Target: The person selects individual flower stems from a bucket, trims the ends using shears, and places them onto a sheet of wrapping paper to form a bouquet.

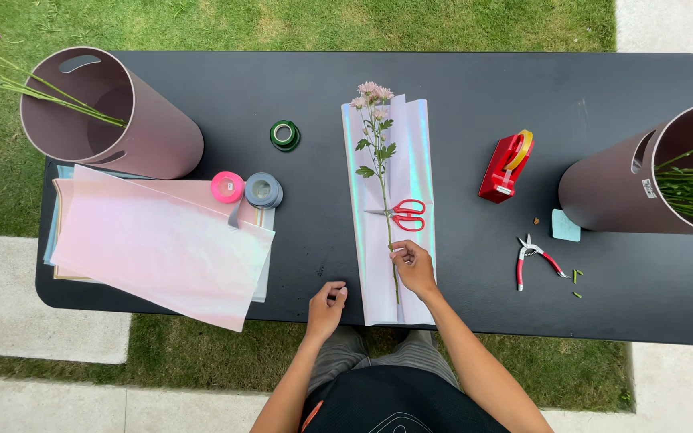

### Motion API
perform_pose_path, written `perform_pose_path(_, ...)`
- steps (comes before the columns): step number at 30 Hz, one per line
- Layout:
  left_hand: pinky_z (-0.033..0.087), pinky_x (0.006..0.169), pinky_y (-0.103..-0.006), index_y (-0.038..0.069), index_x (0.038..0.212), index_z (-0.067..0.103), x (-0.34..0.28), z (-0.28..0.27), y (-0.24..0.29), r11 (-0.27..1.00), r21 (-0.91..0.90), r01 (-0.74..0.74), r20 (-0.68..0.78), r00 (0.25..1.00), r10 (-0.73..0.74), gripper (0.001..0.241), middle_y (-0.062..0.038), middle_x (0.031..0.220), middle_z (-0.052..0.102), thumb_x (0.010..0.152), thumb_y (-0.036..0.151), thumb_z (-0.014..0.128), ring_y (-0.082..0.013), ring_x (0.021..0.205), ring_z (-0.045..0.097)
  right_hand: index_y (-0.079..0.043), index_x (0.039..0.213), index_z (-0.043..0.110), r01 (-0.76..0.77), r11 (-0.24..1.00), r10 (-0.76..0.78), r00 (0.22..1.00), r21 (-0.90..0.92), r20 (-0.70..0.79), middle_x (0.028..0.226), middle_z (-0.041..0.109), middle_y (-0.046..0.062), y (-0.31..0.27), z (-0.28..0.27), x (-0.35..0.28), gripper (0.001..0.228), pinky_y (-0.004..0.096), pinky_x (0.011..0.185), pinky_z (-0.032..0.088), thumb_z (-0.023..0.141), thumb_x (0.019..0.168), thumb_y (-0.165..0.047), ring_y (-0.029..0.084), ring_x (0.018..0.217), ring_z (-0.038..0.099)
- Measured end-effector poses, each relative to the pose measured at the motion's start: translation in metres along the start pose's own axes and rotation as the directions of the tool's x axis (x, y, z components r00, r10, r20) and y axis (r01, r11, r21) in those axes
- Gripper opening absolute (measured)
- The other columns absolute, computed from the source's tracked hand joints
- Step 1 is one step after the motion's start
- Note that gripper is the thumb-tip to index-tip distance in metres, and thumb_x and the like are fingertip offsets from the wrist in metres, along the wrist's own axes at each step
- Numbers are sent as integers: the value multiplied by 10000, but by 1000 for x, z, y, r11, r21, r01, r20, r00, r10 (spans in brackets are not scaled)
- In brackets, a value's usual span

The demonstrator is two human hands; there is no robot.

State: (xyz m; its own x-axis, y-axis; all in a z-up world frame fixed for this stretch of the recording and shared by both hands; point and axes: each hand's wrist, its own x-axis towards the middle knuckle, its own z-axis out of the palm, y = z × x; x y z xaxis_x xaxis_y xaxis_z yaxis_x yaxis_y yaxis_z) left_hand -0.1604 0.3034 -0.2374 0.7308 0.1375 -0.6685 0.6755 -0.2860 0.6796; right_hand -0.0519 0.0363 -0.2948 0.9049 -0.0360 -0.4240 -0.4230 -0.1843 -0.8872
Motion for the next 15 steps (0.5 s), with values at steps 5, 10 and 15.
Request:
perform_pose_path(5, 617, 931, -383, 225, 1433, 852, -31, -33, -74, 987, 94, 134, 1, 991, -134, 361, 11, 1120, 833, 1184, 425, 685, -163, 910, 822, -123, 1265, 874, -145, 989, 145, 989, 2, 9, 917, 814, 33, -23, 3, 2, 176, 325, 918, 577, 798, 1106, -112, 149, 906, 711)
perform_pose_path(10, 606, 961, -362, 306, 1280, 905, -31, -48, -116, 961, 226, 156, 17, 986, -165, 290, 61, 1046, 880, 1140, 459, 702, -139, 934, 808, -134, 1264, 883, -190, 982, 189, 981, -22, -35, 912, 817, 44, -12, 5, 11, 180, 321, 907, 582, 805, 1108, -93, 156, 899, 715)
perform_pose_path(15, 621, 938, -352, 320, 1282, 898, -26, -55, -113, 935, 322, 146, 114, 975, -191, 269, 72, 1090, 885, 1154, 434, 691, -127, 965, 797, -136, 1237, 883, -130, 987, 121, 989, -100, -87, 876, 798, 17, -7, 10, 21, 184, 324, 842, 584, 772, 1097, -91, 141, 829, 677)
